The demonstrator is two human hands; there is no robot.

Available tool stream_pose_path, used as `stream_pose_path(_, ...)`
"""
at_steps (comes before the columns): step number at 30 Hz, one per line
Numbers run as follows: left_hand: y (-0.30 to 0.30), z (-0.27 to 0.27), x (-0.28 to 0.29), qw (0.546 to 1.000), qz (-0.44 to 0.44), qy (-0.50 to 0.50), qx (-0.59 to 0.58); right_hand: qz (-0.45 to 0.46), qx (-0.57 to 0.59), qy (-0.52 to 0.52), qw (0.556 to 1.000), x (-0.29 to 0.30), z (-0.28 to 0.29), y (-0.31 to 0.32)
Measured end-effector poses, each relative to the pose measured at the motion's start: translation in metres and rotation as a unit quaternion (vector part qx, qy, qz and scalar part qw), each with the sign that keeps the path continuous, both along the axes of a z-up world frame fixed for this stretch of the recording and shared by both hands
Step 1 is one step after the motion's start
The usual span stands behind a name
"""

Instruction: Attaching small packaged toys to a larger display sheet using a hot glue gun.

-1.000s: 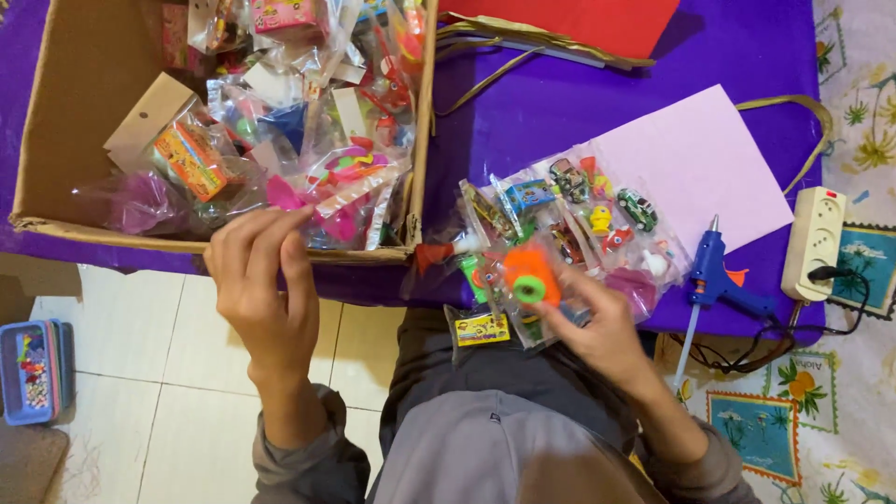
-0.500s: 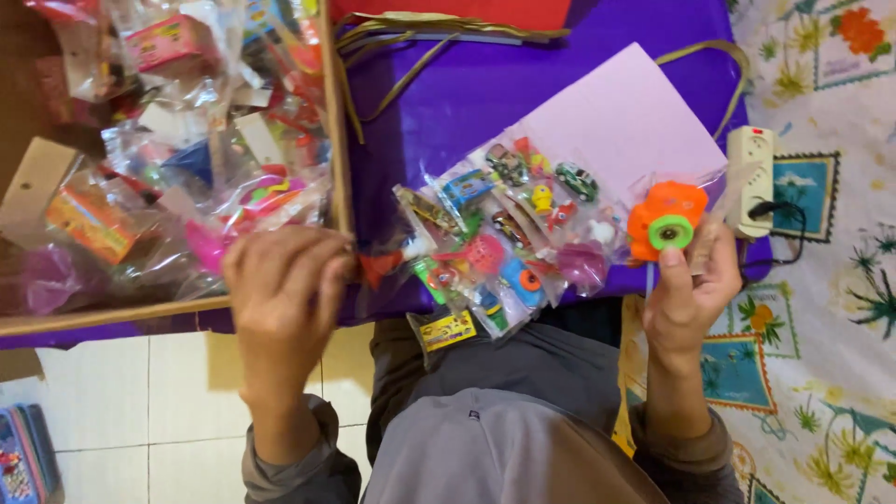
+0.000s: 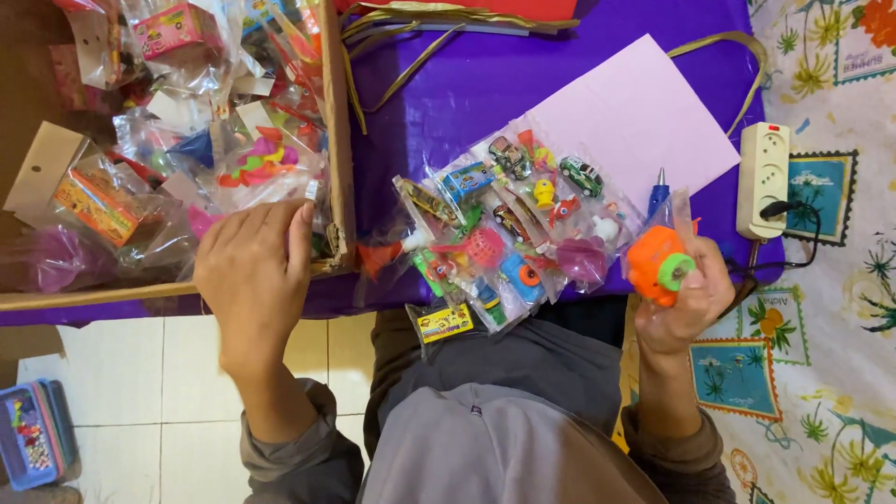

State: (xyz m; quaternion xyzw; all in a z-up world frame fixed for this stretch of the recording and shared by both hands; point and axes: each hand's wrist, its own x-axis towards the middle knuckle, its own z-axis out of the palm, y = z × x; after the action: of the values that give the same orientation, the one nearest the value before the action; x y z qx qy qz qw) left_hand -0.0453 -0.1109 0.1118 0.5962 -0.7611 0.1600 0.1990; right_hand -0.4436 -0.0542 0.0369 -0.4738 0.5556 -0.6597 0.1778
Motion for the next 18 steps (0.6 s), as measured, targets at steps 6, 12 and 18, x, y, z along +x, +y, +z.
stream_pose_path(6, 0.0, 0.005, -0.004, 1.0, -0.001, 0.027, 0.005, -0.034, 0.023, 0.07, 0.997, 0.009, 0.022, 0.002)
stream_pose_path(12, 0.001, 0.001, -0.005, 1.0, 0.018, 0.005, -0.005, -0.033, 0.037, 0.065, 0.997, 0.003, 0.015, 0.006)
stream_pose_path(18, 0.002, -0.001, -0.004, 1.0, 0.026, -0.011, -0.004, -0.039, 0.06, 0.085, 0.994, 0.003, 0.013, 0.009)
